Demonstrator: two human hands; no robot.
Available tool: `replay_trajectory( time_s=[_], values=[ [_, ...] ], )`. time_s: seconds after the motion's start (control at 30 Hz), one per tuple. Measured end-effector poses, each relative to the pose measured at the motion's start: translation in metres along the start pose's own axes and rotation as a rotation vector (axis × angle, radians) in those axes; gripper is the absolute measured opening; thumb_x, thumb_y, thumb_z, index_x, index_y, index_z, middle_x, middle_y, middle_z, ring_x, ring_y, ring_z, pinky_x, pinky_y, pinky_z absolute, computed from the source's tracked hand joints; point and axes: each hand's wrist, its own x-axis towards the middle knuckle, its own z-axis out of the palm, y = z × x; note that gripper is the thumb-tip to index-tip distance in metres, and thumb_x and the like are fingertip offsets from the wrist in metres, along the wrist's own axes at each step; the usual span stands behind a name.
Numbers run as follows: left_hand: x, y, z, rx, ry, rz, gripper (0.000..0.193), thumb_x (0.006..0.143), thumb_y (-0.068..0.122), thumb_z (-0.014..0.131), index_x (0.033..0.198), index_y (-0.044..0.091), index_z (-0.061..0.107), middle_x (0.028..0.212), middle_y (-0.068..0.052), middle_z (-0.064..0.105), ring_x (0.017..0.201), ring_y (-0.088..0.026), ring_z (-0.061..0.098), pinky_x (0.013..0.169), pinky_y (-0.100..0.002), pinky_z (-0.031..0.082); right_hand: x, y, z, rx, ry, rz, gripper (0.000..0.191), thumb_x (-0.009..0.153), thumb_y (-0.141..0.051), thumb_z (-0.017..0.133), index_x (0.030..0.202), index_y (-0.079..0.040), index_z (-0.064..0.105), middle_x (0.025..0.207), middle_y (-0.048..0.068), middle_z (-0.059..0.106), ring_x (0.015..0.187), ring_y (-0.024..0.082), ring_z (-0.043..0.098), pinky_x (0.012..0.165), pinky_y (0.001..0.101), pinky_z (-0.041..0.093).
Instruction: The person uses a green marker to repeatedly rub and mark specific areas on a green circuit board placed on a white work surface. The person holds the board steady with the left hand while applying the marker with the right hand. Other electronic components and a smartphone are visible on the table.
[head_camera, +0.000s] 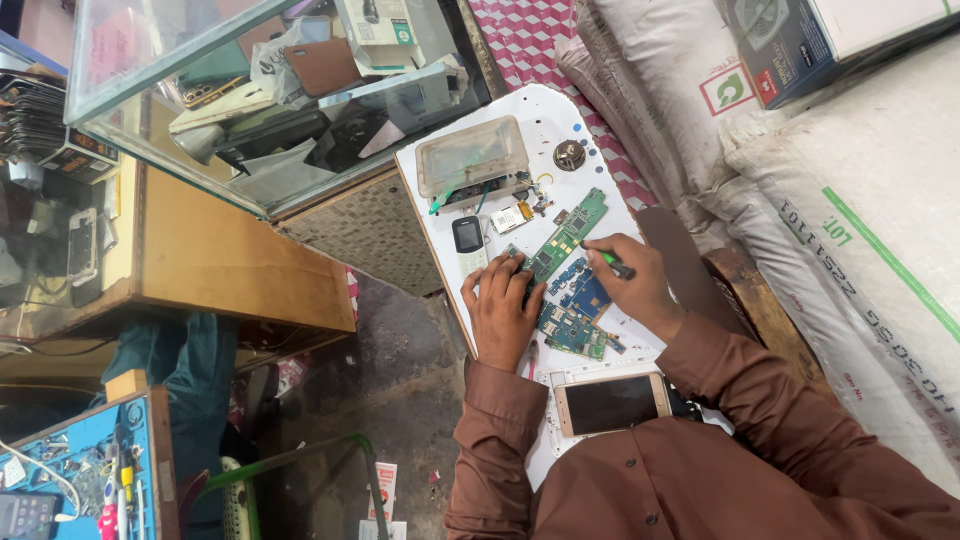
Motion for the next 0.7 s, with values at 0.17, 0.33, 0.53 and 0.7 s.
replay_trajectory(
  time_s=[0.17,0.33,0.53,0.7],
  values=[
    [0.0008,0.0007,-0.0007,-0.005,0.009,0.007,0.022,0.087,0.024,0.080,0.102,0.010,0.073,0.127,-0.002,0.068,0.130,-0.021,0.058,0.112,-0.047,0.033,-0.0002,0.0003,-0.0019,-0.064,-0.035,-0.132,0.016,0.094,-0.008,0.071,0.109,-0.002,0.074,0.097,0.013,0.074,0.086,0.020,0.072,0.076,0.0307,0.054],
    [0.0002,0.0012,-0.0009,-0.005,0.004,0.004,0.022,0.087,0.025,0.080,0.102,0.010,0.073,0.128,-0.002,0.068,0.130,-0.021,0.057,0.112,-0.047,0.033,-0.0005,0.0001,-0.0017,-0.074,-0.049,-0.144,0.015,0.094,-0.009,0.071,0.108,-0.002,0.073,0.098,0.012,0.074,0.086,0.020,0.071,0.076,0.0309,0.055],
    [0.0008,0.0006,-0.0007,-0.004,-0.005,-0.001,0.022,0.087,0.025,0.080,0.102,0.010,0.073,0.128,-0.003,0.068,0.130,-0.021,0.057,0.112,-0.046,0.032,0.0001,0.0021,-0.0005,-0.065,-0.037,-0.157,0.016,0.095,-0.010,0.071,0.108,-0.002,0.072,0.098,0.012,0.073,0.085,0.021,0.070,0.075,0.0329,0.054],
    [0.0015,-0.0001,-0.0017,-0.004,-0.007,-0.002,0.022,0.087,0.025,0.080,0.102,0.010,0.073,0.127,-0.002,0.069,0.130,-0.021,0.057,0.112,-0.046,0.032,0.0001,0.0049,0.0016,-0.077,-0.065,-0.179,0.015,0.095,-0.011,0.072,0.108,-0.003,0.073,0.094,0.012,0.072,0.083,0.021,0.069,0.074,0.0336,0.052]
  ],
)
